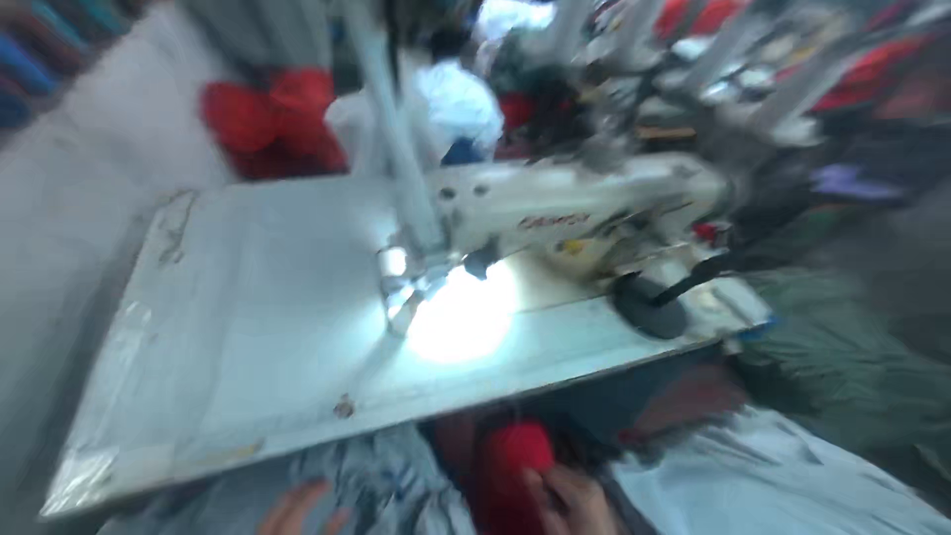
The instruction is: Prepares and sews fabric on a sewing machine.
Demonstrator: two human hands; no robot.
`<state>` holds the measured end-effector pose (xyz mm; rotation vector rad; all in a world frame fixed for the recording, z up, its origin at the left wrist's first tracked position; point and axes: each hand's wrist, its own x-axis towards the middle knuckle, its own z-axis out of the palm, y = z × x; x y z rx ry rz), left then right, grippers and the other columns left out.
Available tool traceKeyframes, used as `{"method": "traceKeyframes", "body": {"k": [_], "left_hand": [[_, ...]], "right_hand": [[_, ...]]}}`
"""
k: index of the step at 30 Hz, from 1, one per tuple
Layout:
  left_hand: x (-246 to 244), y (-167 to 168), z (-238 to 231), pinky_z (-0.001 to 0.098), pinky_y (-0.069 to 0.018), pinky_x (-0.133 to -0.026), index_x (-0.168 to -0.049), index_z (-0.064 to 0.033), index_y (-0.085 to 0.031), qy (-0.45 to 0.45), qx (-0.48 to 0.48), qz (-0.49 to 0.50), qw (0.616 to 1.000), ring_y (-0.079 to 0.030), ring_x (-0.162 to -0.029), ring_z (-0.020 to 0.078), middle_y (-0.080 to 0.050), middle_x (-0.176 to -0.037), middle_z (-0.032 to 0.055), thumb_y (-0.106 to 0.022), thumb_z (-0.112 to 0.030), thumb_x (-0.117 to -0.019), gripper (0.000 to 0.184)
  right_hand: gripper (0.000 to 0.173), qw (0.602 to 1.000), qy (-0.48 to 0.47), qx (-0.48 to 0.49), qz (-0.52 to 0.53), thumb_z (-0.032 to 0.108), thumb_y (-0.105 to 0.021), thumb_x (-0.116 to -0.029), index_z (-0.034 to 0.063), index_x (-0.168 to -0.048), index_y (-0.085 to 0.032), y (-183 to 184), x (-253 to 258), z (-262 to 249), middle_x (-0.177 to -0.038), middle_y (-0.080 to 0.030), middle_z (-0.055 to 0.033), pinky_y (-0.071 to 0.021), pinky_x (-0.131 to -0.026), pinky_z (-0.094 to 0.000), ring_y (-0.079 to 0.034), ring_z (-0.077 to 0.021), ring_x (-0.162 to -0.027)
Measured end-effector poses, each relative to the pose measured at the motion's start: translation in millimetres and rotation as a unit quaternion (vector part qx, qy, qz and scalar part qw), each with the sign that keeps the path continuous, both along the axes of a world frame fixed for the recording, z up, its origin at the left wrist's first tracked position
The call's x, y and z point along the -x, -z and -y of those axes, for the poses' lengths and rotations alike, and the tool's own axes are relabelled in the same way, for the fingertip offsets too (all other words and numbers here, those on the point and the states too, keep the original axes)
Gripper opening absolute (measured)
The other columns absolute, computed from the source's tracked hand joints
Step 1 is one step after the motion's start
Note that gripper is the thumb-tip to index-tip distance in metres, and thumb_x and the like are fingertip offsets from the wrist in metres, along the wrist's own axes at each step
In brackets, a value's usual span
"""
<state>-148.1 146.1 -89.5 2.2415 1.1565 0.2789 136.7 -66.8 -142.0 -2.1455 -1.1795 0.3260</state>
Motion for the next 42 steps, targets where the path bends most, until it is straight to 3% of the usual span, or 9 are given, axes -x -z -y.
{"method": "traceKeyframes", "body": {"k": [3, 7, 9, 12, 17, 24, 28, 31, 42], "left_hand": [[85, 42, -11, 0.0667, -0.0428, -0.107, -0.144, 0.003, -0.053, -0.113, -0.104, -0.146, 0.977, -0.053, -0.131, 0.0502, -0.052, -0.145, 0.0298, -0.052, -0.053, -0.1018, 0.07], [100, 74, -7, 0.0601, -0.0495, -0.099, -0.123, -0.0028, -0.071, -0.088, -0.21, -0.245, 0.942, -0.065, -0.119, 0.0396, -0.068, -0.131, 0.0178, -0.046, -0.046, -0.1052, 0.053], [92, 70, -7, 0.0588, -0.0504, -0.099, -0.117, -0.0044, -0.074, -0.092, -0.193, -0.243, 0.946, -0.067, -0.118, 0.0375, -0.07, -0.128, 0.0151, -0.048, -0.042, -0.1041, 0.047], [76, 50, -10, 0.0582, -0.051, -0.098, -0.118, -0.0058, -0.074, -0.106, -0.139, -0.152, 0.973, -0.066, -0.117, 0.0351, -0.069, -0.128, 0.0142, -0.057, -0.04, -0.1011, 0.042], [15, 36, 23, 0.0259, -0.0619, -0.074, -0.099, -0.0147, -0.077, -0.1, -0.007, 0.048, 0.994, -0.07, -0.085, 0.0057, -0.072, -0.097, -0.0007, -0.065, -0.038, -0.1, 0.026], [-31, 43, 66, 0.0261, -0.0612, -0.074, -0.104, -0.0073, -0.074, -0.128, 0.218, 0.084, 0.964, -0.069, -0.081, 0.0078, -0.072, -0.098, 0.0034, -0.069, -0.025, -0.0976, 0.02], [-31, 30, 70, 0.0308, -0.0619, -0.077, -0.106, -0.0039, -0.069, -0.218, 0.382, 0.221, 0.87, -0.071, -0.082, 0.0127, -0.073, -0.092, 0.0038, -0.07, -0.015, -0.0968, 0.014], [-27, 40, 73, 0.0411, -0.0637, -0.085, -0.108, 0.0004, -0.065, -0.237, 0.434, 0.307, 0.813, -0.073, -0.091, 0.0227, -0.072, -0.101, 0.0113, -0.064, -0.011, -0.0997, 0.014], [-42, 37, 60, 0.0304, -0.0641, -0.073, -0.113, -0.0045, -0.07, -0.207, 0.414, 0.177, 0.868, -0.074, -0.079, 0.013, -0.075, -0.096, 0.0036, -0.066, -0.02, -0.1004, 0.02]], "right_hand": [[0.028, 0.958, -0.256, -0.119, -0.056, 0.028, -0.068, -0.0986, 0.0105, -0.077, -0.07, 27, 61, -38, -0.072, -0.067, -0.0028, -0.0578, -0.062, -0.0324, -0.067, -0.0147, -0.069], [0.021, 0.883, -0.468, -0.027, -0.01, 0.044, -0.062, -0.1003, 0.0263, -0.103, -0.071, 100, 101, -23, -0.09, -0.069, 0.0058, -0.0589, -0.068, -0.0364, -0.069, -0.0118, -0.083], [0.024, 0.883, -0.469, -0.002, 0.006, 0.047, -0.061, -0.0993, 0.0261, -0.104, -0.07, 113, 101, -13, -0.092, -0.069, 0.0043, -0.0583, -0.065, -0.0386, -0.069, -0.0141, -0.083], [0.025, 0.884, -0.444, 0.136, -0.055, 0.038, -0.063, -0.1005, 0.0151, -0.104, -0.074, 17, 84, -47, -0.098, -0.074, -0.0042, -0.0616, -0.074, -0.0463, -0.074, -0.0219, -0.09], [0.027, 0.924, -0.366, 0.087, -0.063, 0.045, -0.069, -0.0969, 0.019, -0.103, -0.074, 18, 61, -37, -0.092, -0.074, 0.0013, -0.0606, -0.066, -0.0399, -0.072, -0.0147, -0.08], [0.03, 0.942, -0.325, 0.073, 0.034, 0.048, -0.067, -0.0956, 0.02, -0.102, -0.073, 0, 39, -61, -0.09, -0.071, 0.0025, -0.0595, -0.06, -0.0355, -0.07, -0.0137, -0.077], [0.049, 0.956, -0.284, 0.05, 0.061, 0.061, -0.061, -0.0958, 0.0185, -0.119, -0.07, -11, 43, -72, -0.092, -0.068, -0.0005, -0.0572, -0.057, -0.0342, -0.068, -0.0152, -0.073], [0.038, 0.952, -0.29, 0.045, 0.088, 0.051, -0.058, -0.0995, 0.0197, -0.118, -0.071, -19, 52, -79, -0.091, -0.067, -0.0012, -0.0553, -0.054, -0.0325, -0.067, -0.0159, -0.073], [0.033, 0.944, -0.281, 0.087, 0.148, 0.05, -0.06, -0.0957, 0.0208, -0.105, -0.073, -22, 48, -75, -0.085, -0.066, 0.0013, -0.054, -0.049, -0.0331, -0.067, -0.0159, -0.069]]}}
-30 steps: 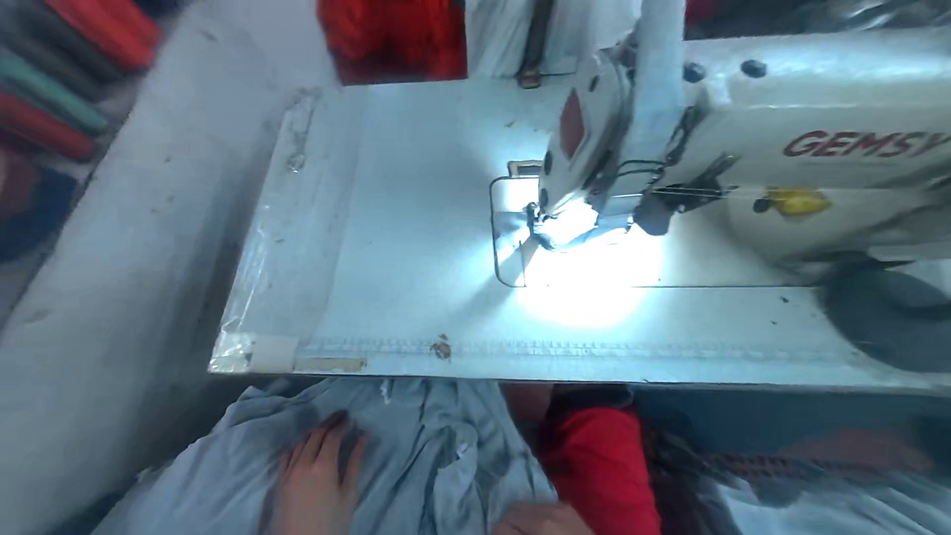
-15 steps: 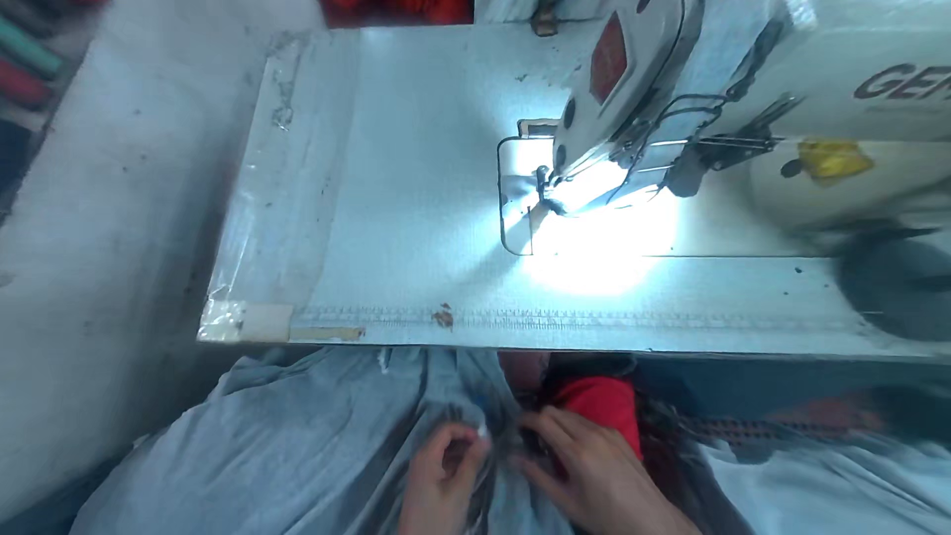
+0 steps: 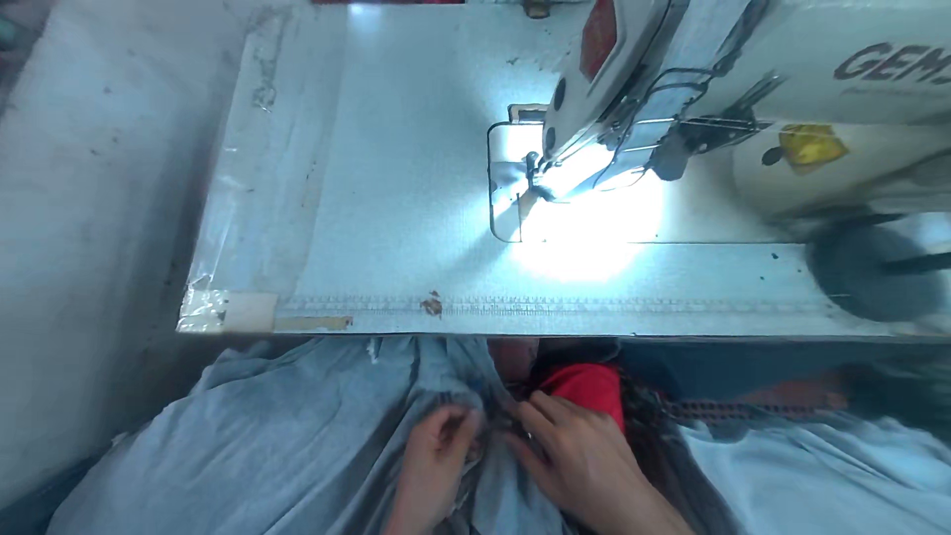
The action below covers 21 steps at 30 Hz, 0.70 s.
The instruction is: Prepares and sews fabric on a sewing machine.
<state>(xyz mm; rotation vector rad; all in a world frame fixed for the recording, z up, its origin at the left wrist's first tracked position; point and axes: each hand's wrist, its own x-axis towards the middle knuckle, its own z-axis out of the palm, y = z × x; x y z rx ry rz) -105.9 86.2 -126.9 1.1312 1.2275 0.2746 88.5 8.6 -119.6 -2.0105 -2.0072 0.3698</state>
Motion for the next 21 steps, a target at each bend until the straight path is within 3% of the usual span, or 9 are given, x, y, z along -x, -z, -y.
{"method": "traceKeyframes", "body": {"k": [4, 7, 15, 18, 21], "left_hand": [[2, 3, 2, 0.0356, -0.0647, -0.08, -0.109, -0.0016, -0.068, -0.029, 0.001, 0.043, 0.999, -0.075, -0.084, 0.0177, -0.074, -0.096, 0.007, -0.062, -0.018, -0.1027, 0.019], [6, 6, 6, 0.0345, -0.0634, -0.079, -0.109, -0.002, -0.067, -0.035, -0.02, 0.061, 0.997, -0.073, -0.085, 0.0154, -0.073, -0.095, 0.0056, -0.059, -0.018, -0.1038, 0.019], [2, 1, 8, 0.0352, -0.0637, -0.083, -0.108, -0.0023, -0.07, -0.042, -0.013, 0.071, 0.996, -0.074, -0.087, 0.0167, -0.075, -0.096, 0.0063, -0.061, -0.015, -0.1024, 0.016], [6, -2, 7, 0.0368, -0.0644, -0.083, -0.11, -0.0028, -0.069, -0.035, -0.02, 0.068, 0.997, -0.075, -0.089, 0.0188, -0.075, -0.1, 0.007, -0.062, -0.016, -0.1023, 0.017], [16, -10, 3, 0.0364, -0.0659, -0.076, -0.11, 0.0008, -0.068, -0.073, -0.101, 0.019, 0.992, -0.076, -0.082, 0.0194, -0.076, -0.097, 0.0079, -0.062, -0.009, -0.1007, 0.015]], "right_hand": [[0.03, 1.0, 0.002, -0.015, -0.004, 0.046, -0.061, -0.0962, 0.0222, -0.108, -0.074, 0, 6, 0, -0.085, -0.066, 0.0005, -0.0528, -0.047, -0.0331, -0.066, -0.016, -0.066], [0.027, 0.999, 0.005, -0.04, 0.007, 0.042, -0.058, -0.0999, 0.0247, -0.11, -0.075, 8, 17, -2, -0.083, -0.065, 0.0002, -0.0513, -0.046, -0.034, -0.064, -0.017, -0.061], [0.018, 0.998, -0.017, -0.046, 0.04, 0.023, -0.057, -0.0976, 0.0236, -0.098, -0.074, 16, 25, -5, -0.081, -0.067, 0.0022, -0.0519, -0.046, -0.0328, -0.065, -0.0156, -0.061], [0.019, 1.0, 0.008, -0.019, -0.004, 0.033, -0.061, -0.0977, 0.0211, -0.105, -0.074, 15, 19, -7, -0.088, -0.068, -0.0002, -0.0566, -0.052, -0.036, -0.069, -0.0181, -0.071], [0.031, 0.998, 0.049, -0.018, -0.047, 0.047, -0.068, -0.0936, 0.0187, -0.107, -0.072, 11, 17, -18, -0.095, -0.068, -0.0027, -0.0588, -0.056, -0.0373, -0.07, -0.019, -0.077]]}}
